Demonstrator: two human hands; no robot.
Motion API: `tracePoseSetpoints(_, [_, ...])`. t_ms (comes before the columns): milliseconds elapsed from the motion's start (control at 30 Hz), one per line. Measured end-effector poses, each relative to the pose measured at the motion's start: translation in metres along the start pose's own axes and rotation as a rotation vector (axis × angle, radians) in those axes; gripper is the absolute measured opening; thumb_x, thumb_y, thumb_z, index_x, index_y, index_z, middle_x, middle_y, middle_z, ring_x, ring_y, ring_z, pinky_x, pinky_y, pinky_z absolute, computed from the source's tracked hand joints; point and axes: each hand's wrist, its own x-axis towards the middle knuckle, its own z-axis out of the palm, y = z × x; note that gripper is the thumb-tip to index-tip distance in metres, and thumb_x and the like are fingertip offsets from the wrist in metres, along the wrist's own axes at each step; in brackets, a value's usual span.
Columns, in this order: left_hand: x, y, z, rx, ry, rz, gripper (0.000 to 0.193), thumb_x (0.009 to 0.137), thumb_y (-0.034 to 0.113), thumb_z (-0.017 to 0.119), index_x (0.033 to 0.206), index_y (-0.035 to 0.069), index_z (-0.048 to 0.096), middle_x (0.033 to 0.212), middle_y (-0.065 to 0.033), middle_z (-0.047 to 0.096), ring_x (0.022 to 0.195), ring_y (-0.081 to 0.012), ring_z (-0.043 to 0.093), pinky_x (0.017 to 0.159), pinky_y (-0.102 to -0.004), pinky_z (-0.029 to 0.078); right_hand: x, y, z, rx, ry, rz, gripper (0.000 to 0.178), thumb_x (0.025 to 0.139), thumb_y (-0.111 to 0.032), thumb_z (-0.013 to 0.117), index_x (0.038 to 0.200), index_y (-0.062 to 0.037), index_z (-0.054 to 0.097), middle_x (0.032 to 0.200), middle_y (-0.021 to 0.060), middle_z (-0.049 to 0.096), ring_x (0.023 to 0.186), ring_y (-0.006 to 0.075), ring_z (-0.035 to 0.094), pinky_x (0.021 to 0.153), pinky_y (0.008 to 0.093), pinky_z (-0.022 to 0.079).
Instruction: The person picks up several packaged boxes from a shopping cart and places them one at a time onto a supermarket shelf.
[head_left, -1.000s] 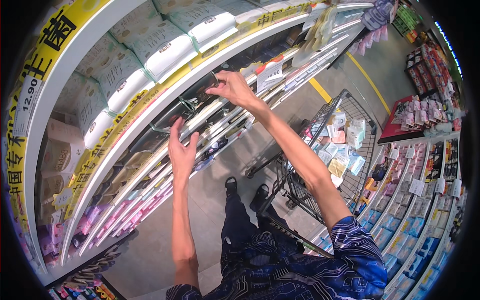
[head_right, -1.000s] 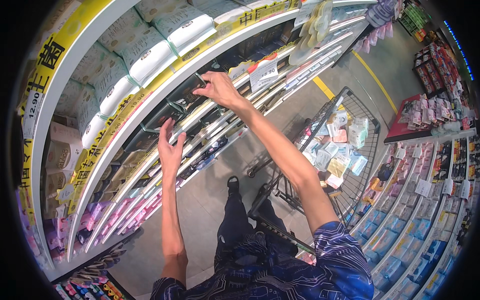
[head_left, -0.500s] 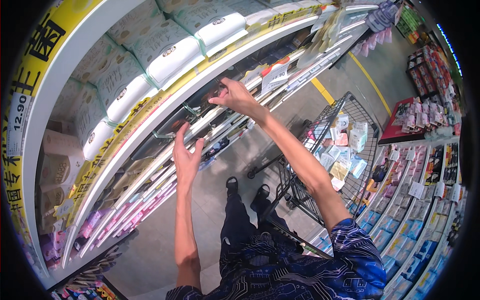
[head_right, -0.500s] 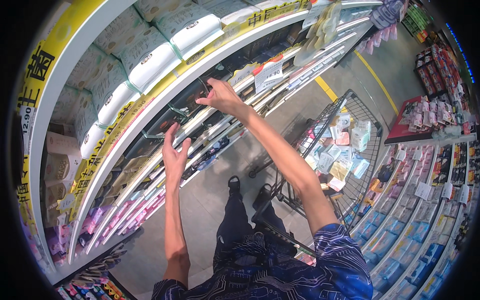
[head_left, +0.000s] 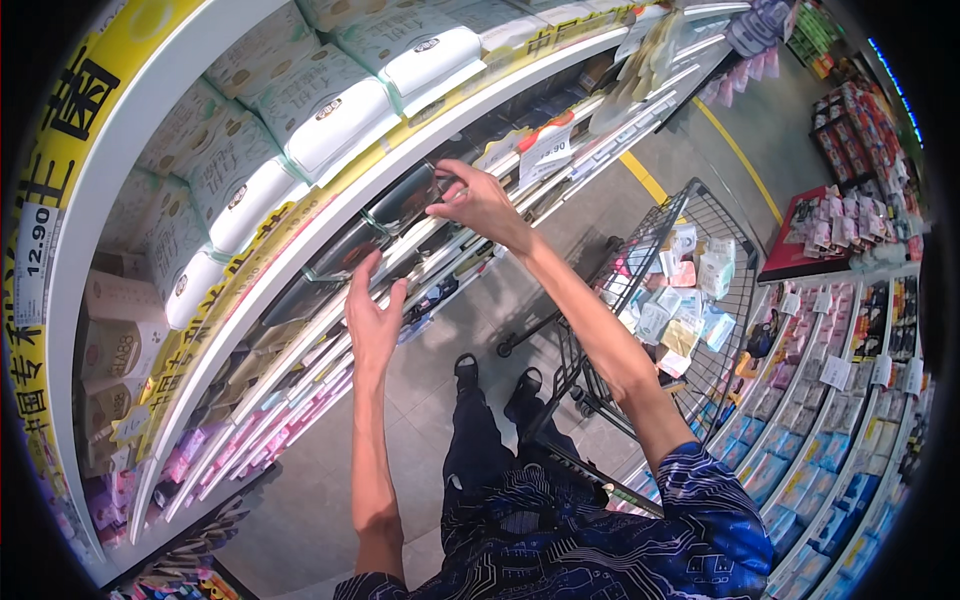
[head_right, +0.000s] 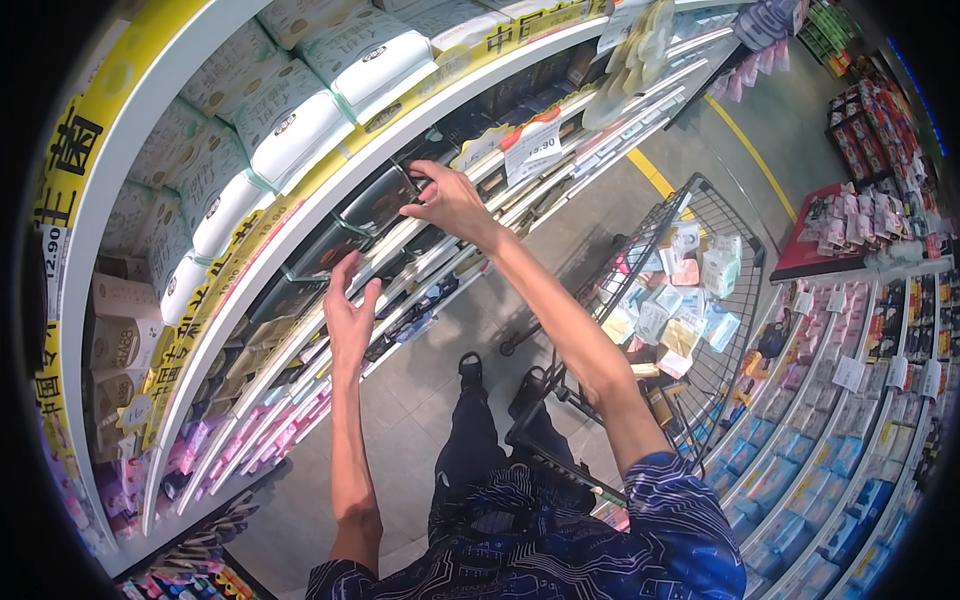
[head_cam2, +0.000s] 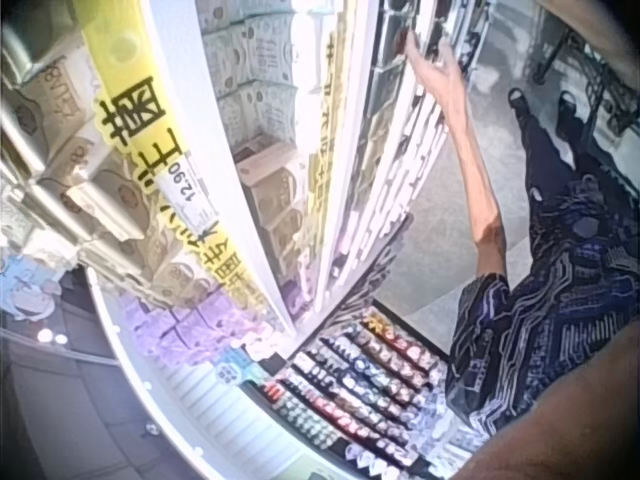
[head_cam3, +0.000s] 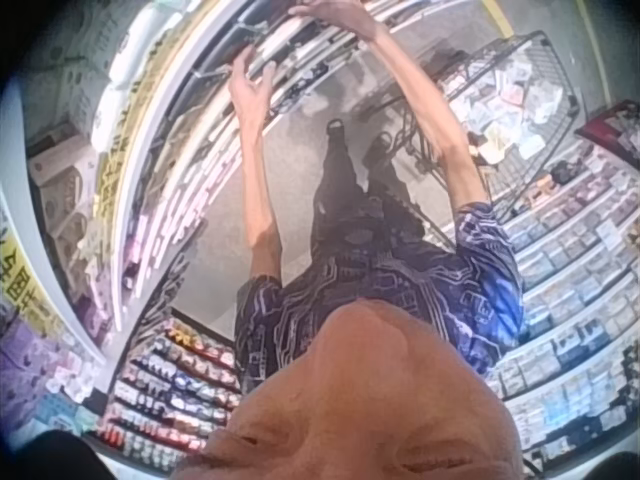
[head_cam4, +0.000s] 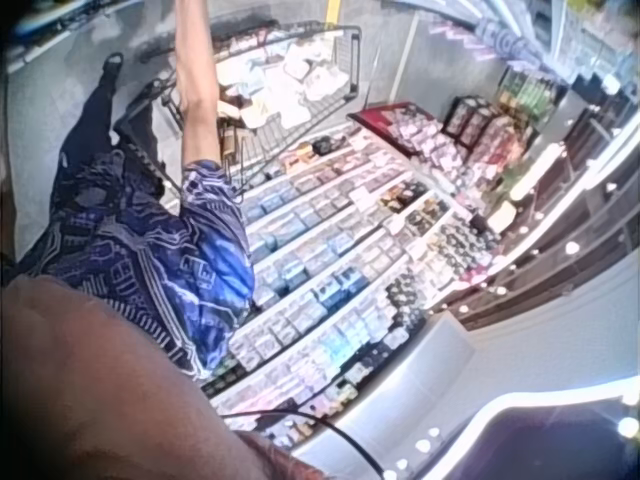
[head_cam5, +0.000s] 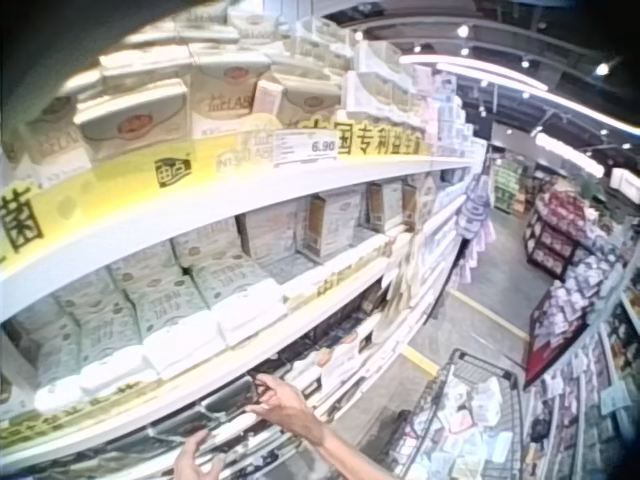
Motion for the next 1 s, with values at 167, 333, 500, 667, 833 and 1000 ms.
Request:
tracePoseSetpoints(167, [0.000, -0.003, -0.006, 0.008, -0.017, -0.031, 0.044, 0.084, 0.015, 0.069, 0.123, -0.002, 0.058, 0.120, -0.0201, 0.063, 0.113, -0.0320, 0.060, 0.097, -0.0377, 0.044, -0.009, 0.005, 0.003, 0.041, 0.040, -0.069, 0.070, 0.070, -0.016, 0.084, 0.130, -0.0010, 0.053, 0.116, 0.0156, 0.065, 0.076, 0.0193, 0.063, 0.071, 0.0315, 0.053])
tracePoseSetpoints(333, [-0.001, 0.001, -0.005, -0.010, -0.036, -0.005, 0.043, 0.085, 0.014, 0.069, 0.123, -0.003, 0.058, 0.118, -0.0200, 0.064, 0.113, -0.0309, 0.060, 0.097, -0.0376, 0.044, -0.036, 0.001, -0.006, 0.040, 0.051, 0.009, 0.064, 0.076, -0.011, 0.081, 0.133, -0.0044, 0.053, 0.122, 0.0127, 0.063, 0.078, 0.0105, 0.063, 0.070, 0.0265, 0.054])
tracePoseSetpoints(500, [-0.014, 0.005, 0.023, -0.099, -0.083, -0.058, 0.038, 0.088, 0.006, 0.065, 0.124, -0.005, 0.056, 0.120, -0.0181, 0.062, 0.112, -0.0260, 0.059, 0.098, -0.0360, 0.043, -0.123, 0.000, -0.030, 0.058, 0.150, 0.242, 0.039, 0.082, -0.019, 0.076, 0.117, -0.0051, 0.064, 0.103, 0.0066, 0.070, 0.079, 0.0120, 0.063, 0.071, 0.0282, 0.052])
tracePoseSetpoints(667, [-0.067, 0.020, 0.064, -0.096, -0.246, -0.075, 0.037, 0.086, -0.001, 0.062, 0.123, -0.005, 0.058, 0.118, -0.0204, 0.063, 0.111, -0.0288, 0.060, 0.100, -0.0388, 0.044, -0.237, -0.029, -0.072, 0.035, 0.344, 0.345, 0.024, 0.087, -0.017, 0.070, 0.107, -0.0034, 0.069, 0.089, 0.0074, 0.072, 0.071, 0.0108, 0.064, 0.063, 0.0253, 0.052])
tracePoseSetpoints(833, [-0.145, 0.062, 0.149, -0.140, -0.625, 0.003, 0.046, 0.084, 0.003, 0.067, 0.127, -0.005, 0.053, 0.121, -0.0214, 0.060, 0.112, -0.0307, 0.059, 0.099, -0.0403, 0.044, -0.348, 0.027, -0.152, -0.154, 0.750, 0.588, 0.017, 0.089, -0.012, 0.058, 0.094, -0.0007, 0.071, 0.079, 0.0102, 0.071, 0.066, 0.0084, 0.062, 0.061, 0.0263, 0.049])
tracePoseSetpoints(1000, [-0.193, 0.071, 0.186, 0.116, -0.754, 0.085, 0.067, 0.082, 0.011, 0.071, 0.138, -0.006, 0.039, 0.128, -0.0266, 0.051, 0.118, -0.0404, 0.051, 0.101, -0.0432, 0.041, -0.438, 0.116, -0.220, -0.617, 0.883, 0.822, 0.048, 0.078, -0.021, 0.070, 0.119, 0.0020, 0.059, 0.121, 0.0235, 0.060, 0.109, 0.0392, 0.057, 0.094, 0.0449, 0.044])
